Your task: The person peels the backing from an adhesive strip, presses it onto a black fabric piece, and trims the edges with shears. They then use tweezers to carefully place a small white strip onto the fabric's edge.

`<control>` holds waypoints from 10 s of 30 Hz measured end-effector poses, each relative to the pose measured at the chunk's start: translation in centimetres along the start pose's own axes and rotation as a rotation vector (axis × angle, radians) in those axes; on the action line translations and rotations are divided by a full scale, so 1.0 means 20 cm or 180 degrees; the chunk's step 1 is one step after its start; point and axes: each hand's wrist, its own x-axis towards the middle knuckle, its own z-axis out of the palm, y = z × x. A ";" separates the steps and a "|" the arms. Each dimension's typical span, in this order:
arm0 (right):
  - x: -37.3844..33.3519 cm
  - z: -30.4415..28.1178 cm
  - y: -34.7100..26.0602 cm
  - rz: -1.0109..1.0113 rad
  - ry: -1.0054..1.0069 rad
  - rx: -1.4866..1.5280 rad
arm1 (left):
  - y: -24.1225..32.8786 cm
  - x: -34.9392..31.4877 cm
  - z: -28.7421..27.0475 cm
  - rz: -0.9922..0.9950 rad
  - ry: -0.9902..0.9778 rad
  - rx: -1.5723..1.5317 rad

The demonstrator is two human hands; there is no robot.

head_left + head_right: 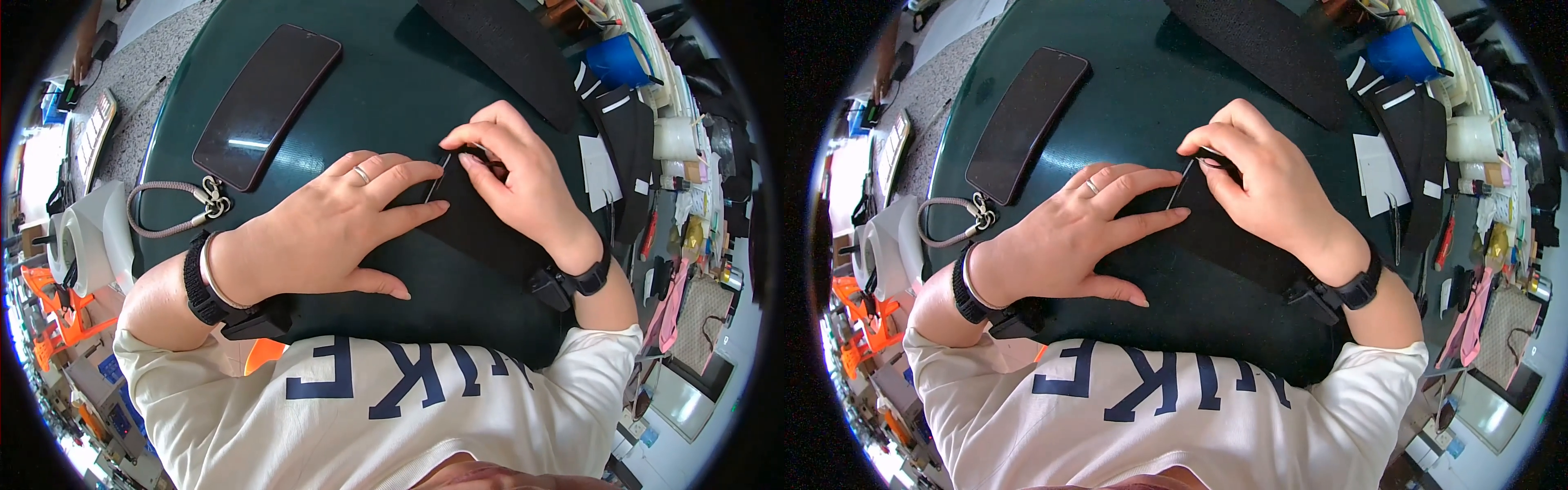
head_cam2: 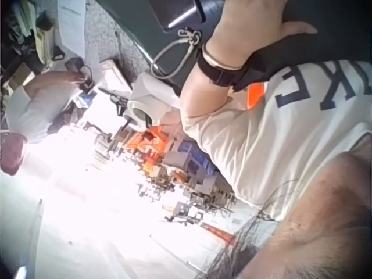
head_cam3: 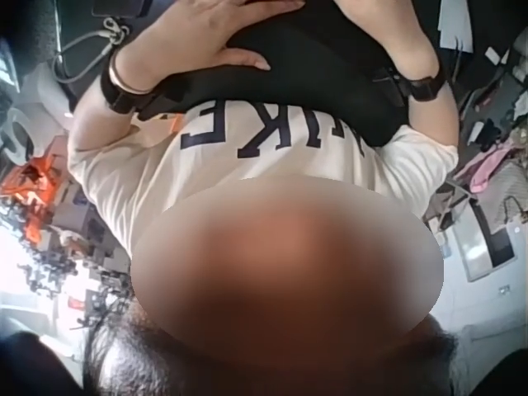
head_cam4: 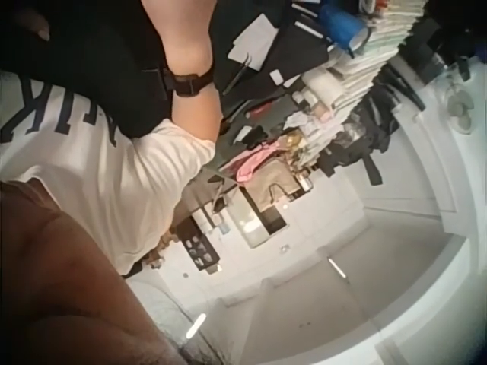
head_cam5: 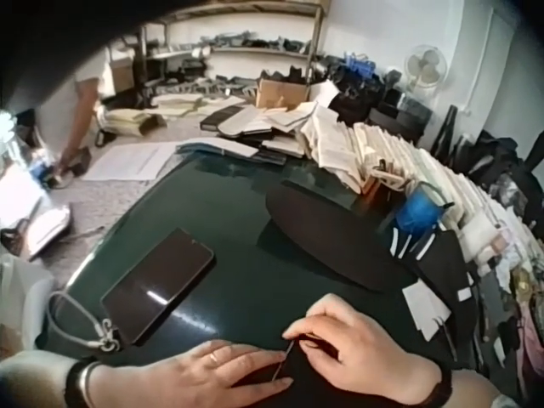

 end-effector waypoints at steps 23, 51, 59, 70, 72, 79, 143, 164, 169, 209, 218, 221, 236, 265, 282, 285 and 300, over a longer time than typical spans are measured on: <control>-0.02 0.06 0.05 -0.0208 -0.0141 -0.0147 | 0.02 -0.03 -0.05 -0.0108 0.0050 -0.0478; -0.01 0.08 0.04 -0.0550 -0.0204 -0.0141 | 0.01 -0.04 -0.08 -0.0107 -0.0172 -0.1060; -0.01 0.08 0.05 -0.0573 -0.0176 -0.0139 | 0.01 -0.05 -0.09 -0.0162 -0.0205 -0.1092; 0.00 0.09 0.04 -0.0688 -0.0190 -0.0152 | 0.00 -0.05 -0.10 -0.0119 -0.0211 -0.1113; 0.00 0.09 0.04 -0.0668 -0.0185 -0.0180 | 0.01 -0.05 -0.10 -0.0130 -0.0214 -0.1166; -0.01 0.08 0.04 -0.0556 0.0027 -0.0063 | 0.02 -0.05 -0.10 -0.0095 -0.0200 -0.1071; -0.04 -0.08 0.01 0.0443 -0.0160 0.0944 | 0.12 -0.07 -0.06 0.0102 -0.0592 0.0500; -0.08 -0.05 -0.04 -0.0469 -0.0628 -0.0307 | 0.15 -0.08 -0.09 0.0030 -0.0961 0.0500; -0.06 -0.05 -0.06 -0.0566 -0.0676 -0.0298 | 0.13 -0.11 -0.10 0.0068 -0.0960 0.0291; -0.07 -0.01 -0.04 -0.0544 -0.0373 -0.0302 | 0.11 -0.06 -0.09 0.0017 -0.0627 -0.0033; -0.07 -0.02 -0.01 -0.0300 -0.0084 -0.0507 | 0.09 -0.06 -0.06 -0.0031 -0.0528 0.0121; -0.07 -0.02 0.00 -0.0258 -0.0038 -0.0507 | 0.08 -0.04 -0.05 -0.0044 -0.0496 0.0145; -0.04 -0.05 0.06 -0.0066 0.0275 -0.0687 | 0.03 0.02 0.01 -0.0077 -0.0122 0.0077; -0.01 -0.33 0.08 0.0333 0.0807 0.0212 | -0.01 0.07 0.01 -0.0034 0.0096 0.0030; 0.15 0.03 -0.35 0.0347 0.0644 0.5166 | 0.03 0.10 0.02 -0.0766 0.0810 -0.2447; 0.19 0.13 -0.39 0.0498 0.0747 0.5065 | -0.01 0.08 0.04 -0.0975 0.0825 -0.2361; 0.04 0.12 -0.39 0.0256 0.1484 0.4452 | -0.01 0.09 0.04 -0.0564 0.1024 -0.2987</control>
